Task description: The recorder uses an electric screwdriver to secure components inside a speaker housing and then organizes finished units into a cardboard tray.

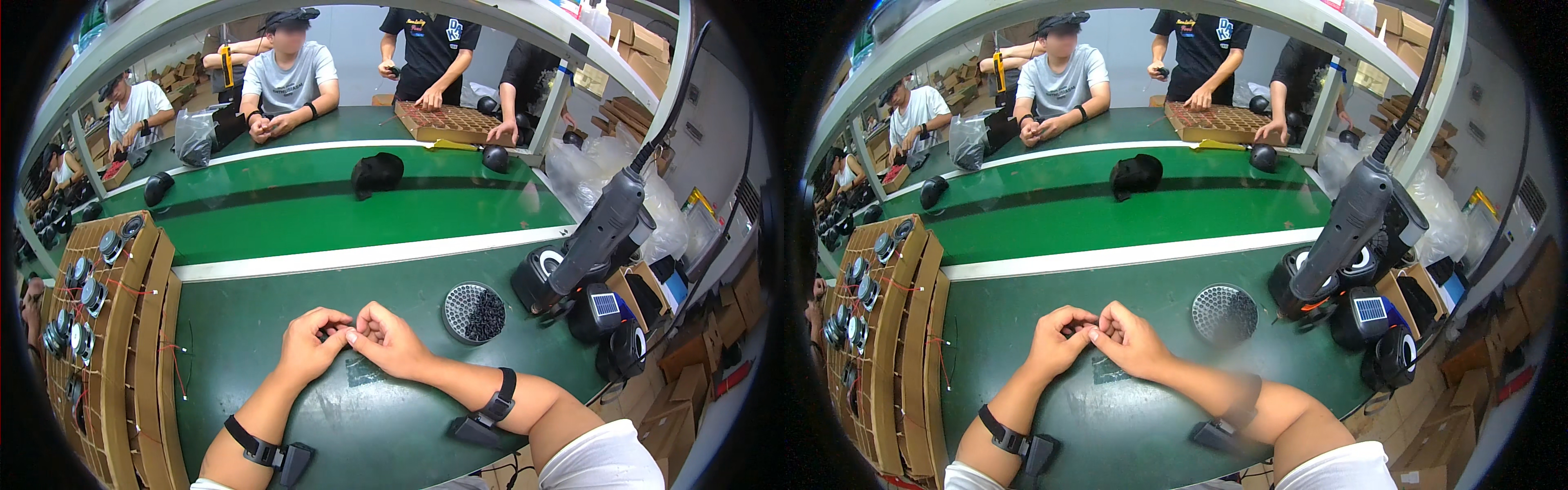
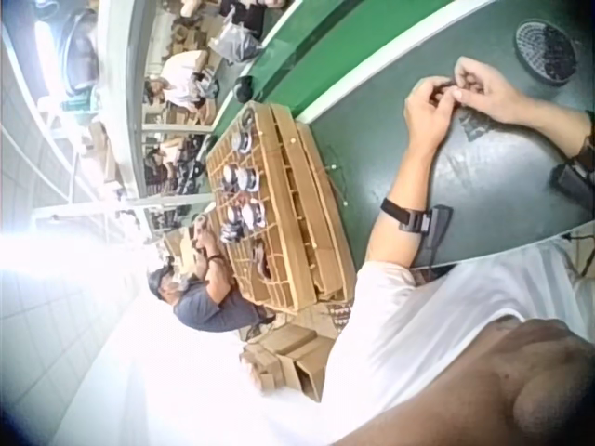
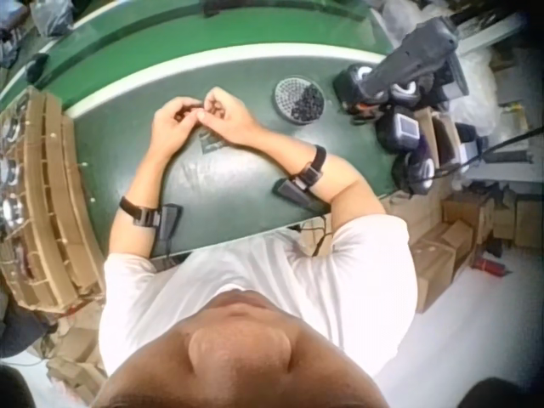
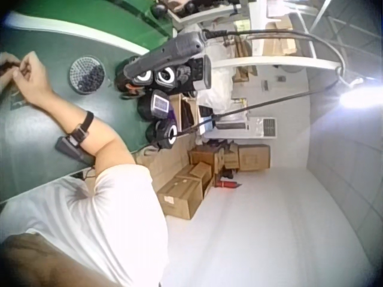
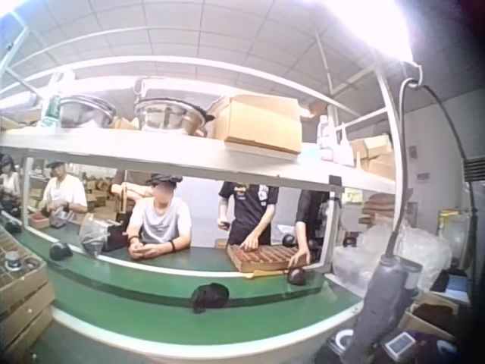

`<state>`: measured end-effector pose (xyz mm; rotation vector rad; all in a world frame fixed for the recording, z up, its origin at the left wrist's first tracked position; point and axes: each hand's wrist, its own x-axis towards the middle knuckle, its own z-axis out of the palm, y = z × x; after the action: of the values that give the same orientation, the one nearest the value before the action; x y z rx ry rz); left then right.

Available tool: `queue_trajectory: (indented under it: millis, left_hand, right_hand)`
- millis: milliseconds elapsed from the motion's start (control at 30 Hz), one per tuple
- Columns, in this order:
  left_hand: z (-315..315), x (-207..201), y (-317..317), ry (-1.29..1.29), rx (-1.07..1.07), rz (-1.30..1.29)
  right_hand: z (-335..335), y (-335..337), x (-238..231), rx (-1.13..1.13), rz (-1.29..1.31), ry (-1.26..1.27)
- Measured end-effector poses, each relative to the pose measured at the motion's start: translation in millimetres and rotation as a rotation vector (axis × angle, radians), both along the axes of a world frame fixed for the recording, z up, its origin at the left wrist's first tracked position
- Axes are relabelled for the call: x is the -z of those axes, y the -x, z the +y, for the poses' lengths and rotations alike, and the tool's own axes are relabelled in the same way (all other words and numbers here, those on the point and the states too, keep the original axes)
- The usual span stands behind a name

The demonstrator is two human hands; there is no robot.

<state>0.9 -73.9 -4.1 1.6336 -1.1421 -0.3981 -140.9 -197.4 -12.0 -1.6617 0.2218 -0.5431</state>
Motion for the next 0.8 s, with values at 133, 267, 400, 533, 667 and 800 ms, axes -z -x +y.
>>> queue_trajectory:
  millis: [133, 267, 400, 533, 667, 800]
  left_hand:
    - [-0.1, 0.5, 0.7, 0.004, -0.001, 0.006]
    - [-1.2, 4.8, -2.2, -0.002, 0.003, 0.028]
    - [-0.6, 3.6, -1.5, 0.002, 0.018, 0.043]
    - [0.8, -3.6, 0.8, -0.016, -0.002, 0.042]
    - [2.3, -3.7, 0.9, -0.023, 0.016, 0.033]
    - [1.8, -2.5, 0.5, -0.004, 0.024, 0.034]
  right_hand:
    - [-2.8, 2.4, -2.4, -0.049, 0.141, 0.005]
    - [-1.3, 1.8, -4.0, -0.052, 0.152, -0.032]
    - [-0.8, 0.3, -1.7, -0.055, 0.135, -0.038]
    - [2.8, -0.5, -1.2, 0.006, 0.072, -0.015]
    - [3.7, -0.3, -1.5, 0.014, 0.096, -0.007]
    - [4.5, 0.0, -1.7, 0.014, 0.097, -0.027]
